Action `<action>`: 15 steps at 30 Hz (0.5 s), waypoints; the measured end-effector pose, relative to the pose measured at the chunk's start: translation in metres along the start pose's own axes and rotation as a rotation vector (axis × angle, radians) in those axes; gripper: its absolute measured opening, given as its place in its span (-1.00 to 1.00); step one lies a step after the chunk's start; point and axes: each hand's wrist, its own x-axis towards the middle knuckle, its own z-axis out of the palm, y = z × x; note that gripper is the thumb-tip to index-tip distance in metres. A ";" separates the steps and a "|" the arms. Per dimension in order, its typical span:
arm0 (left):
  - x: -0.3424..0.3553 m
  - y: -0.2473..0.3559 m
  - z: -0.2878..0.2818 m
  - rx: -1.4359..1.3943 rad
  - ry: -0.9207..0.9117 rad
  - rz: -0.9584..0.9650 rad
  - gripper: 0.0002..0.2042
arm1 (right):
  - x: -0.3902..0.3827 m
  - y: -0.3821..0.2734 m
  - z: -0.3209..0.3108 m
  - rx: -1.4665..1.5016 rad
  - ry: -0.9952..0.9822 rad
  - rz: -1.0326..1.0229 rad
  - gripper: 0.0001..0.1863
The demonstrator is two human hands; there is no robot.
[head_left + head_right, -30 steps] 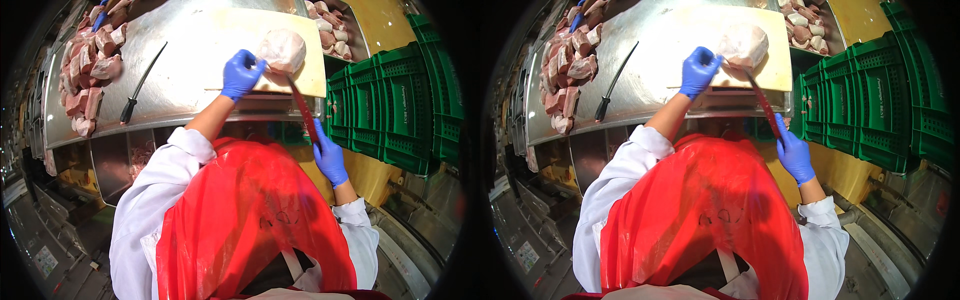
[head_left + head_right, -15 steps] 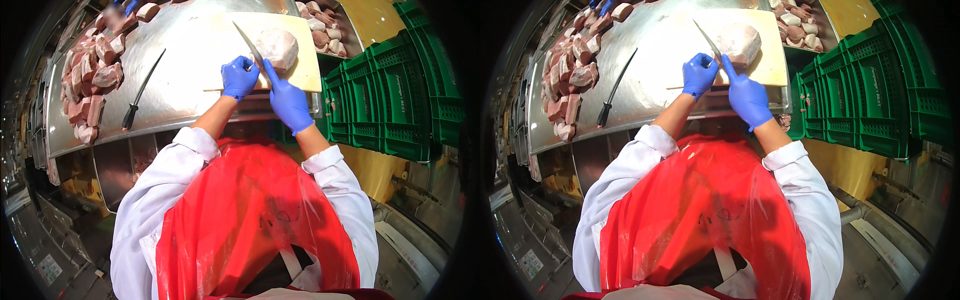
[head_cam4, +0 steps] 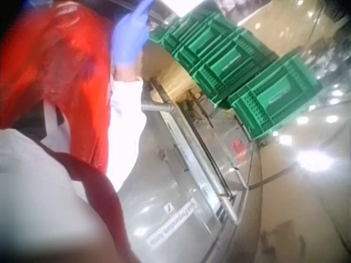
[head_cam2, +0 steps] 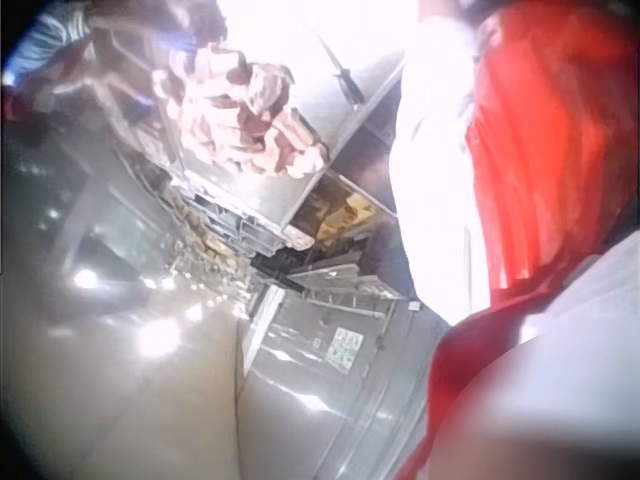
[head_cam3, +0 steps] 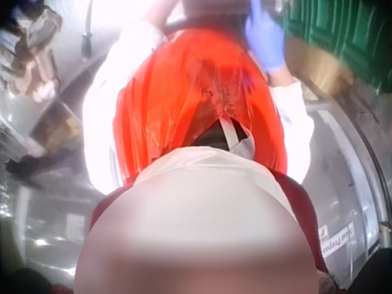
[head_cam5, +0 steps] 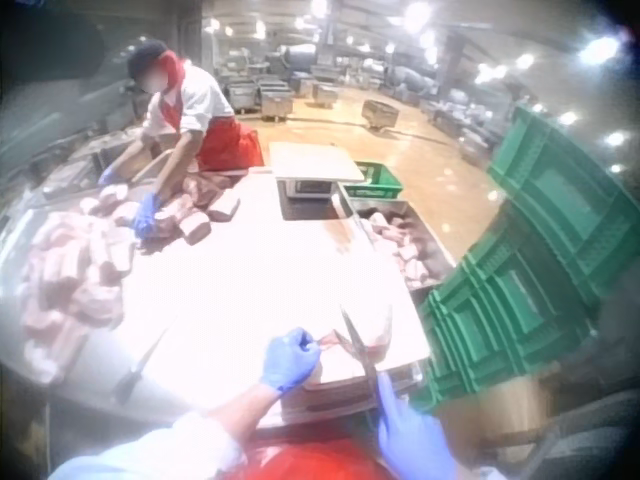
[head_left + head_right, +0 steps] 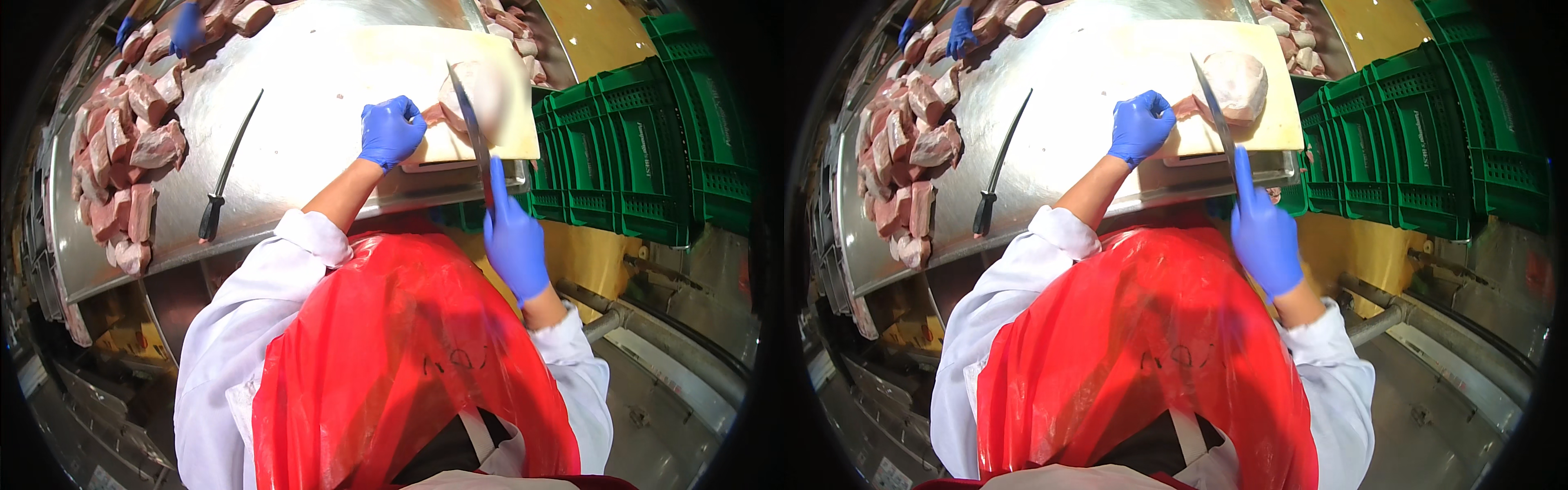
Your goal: The person cuts large pieces of raw meat into smaller portions using a knife on a cutting board. The cut pieces are placed on a metal tray to the left.
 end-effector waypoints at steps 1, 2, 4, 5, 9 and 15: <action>0.002 -0.003 -0.001 -0.013 -0.013 0.022 -0.89 | 0.025 -0.013 0.006 0.019 0.055 0.018 -0.10; 0.003 -0.004 -0.002 -0.024 -0.028 0.048 -0.90 | 0.049 -0.023 0.012 0.039 0.113 0.039 -0.12; 0.006 -0.005 -0.004 -0.057 -0.082 0.075 -0.90 | 0.090 -0.031 0.038 0.002 0.161 0.079 -0.16; 0.007 -0.006 -0.006 -0.079 -0.116 0.072 -0.90 | 0.106 -0.036 0.043 -0.005 0.120 0.118 -0.17; 0.012 -0.014 -0.004 -0.101 -0.186 0.123 -0.91 | 0.124 -0.048 0.060 -0.033 -0.004 0.221 -0.16; 0.024 -0.026 -0.012 -0.066 -0.109 0.238 -0.92 | 0.048 -0.091 0.037 -0.142 -0.215 0.332 -0.11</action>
